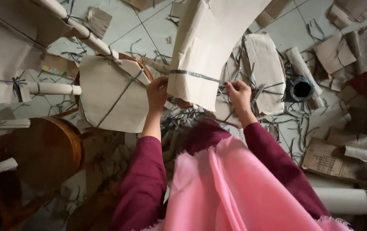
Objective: Wrapping wooden chairs with cardboard and securing them with plastic ties for protection during transport.
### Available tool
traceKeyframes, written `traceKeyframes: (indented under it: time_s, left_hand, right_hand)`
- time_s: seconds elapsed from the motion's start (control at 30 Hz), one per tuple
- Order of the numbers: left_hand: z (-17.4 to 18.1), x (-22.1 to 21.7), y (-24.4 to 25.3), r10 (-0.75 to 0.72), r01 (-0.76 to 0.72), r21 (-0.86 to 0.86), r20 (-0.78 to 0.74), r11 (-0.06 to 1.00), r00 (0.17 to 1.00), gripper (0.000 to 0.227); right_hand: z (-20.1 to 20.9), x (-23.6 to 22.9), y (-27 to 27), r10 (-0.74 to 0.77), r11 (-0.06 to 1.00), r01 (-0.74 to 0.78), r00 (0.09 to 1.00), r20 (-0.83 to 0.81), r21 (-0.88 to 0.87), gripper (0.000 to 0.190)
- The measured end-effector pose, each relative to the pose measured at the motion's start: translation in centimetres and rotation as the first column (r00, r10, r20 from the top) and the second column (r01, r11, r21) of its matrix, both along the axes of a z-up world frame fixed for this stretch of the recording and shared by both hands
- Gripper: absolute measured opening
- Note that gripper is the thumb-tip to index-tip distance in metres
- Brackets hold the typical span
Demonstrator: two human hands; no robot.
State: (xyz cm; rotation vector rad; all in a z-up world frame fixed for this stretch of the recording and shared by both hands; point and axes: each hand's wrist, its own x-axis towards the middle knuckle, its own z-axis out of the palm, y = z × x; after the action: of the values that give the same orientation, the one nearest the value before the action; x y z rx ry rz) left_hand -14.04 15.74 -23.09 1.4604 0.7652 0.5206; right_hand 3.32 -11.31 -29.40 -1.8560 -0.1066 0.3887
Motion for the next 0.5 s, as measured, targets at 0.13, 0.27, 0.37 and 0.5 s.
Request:
traceKeyframes:
  time_s: [0.13, 0.27, 0.37, 0.5]
  left_hand:
    - [-3.4, -1.6, 2.5, 0.014, 0.053, 0.41, -0.159, 0.911, 0.987, 0.008]
    - [-0.8, -4.3, 2.0, 0.091, 0.053, 0.483, -0.27, 0.874, 0.958, 0.022]
    - [-2.6, -3.0, 4.6, 0.095, 0.078, 0.556, -0.276, 0.828, 0.956, 0.025]
    - [-4.2, -2.5, 3.4, 0.076, -0.023, 0.395, -0.119, 0.919, 0.99, 0.008]
  right_hand:
    - [1.1, -1.7, 0.4, -0.004, 1.0, 0.004, 0.999, 0.043, 0.006, 0.017]
    - [1.1, -3.8, -1.0, -0.004, 1.0, 0.0, 0.989, 0.149, 0.024, 0.023]
    - [0.3, -0.9, 0.9, 0.048, 0.998, -0.054, 0.972, 0.23, 0.019, 0.024]
    - [-2.5, -1.1, 1.8, 0.117, 0.993, -0.117, 0.987, 0.11, -0.005, 0.012]
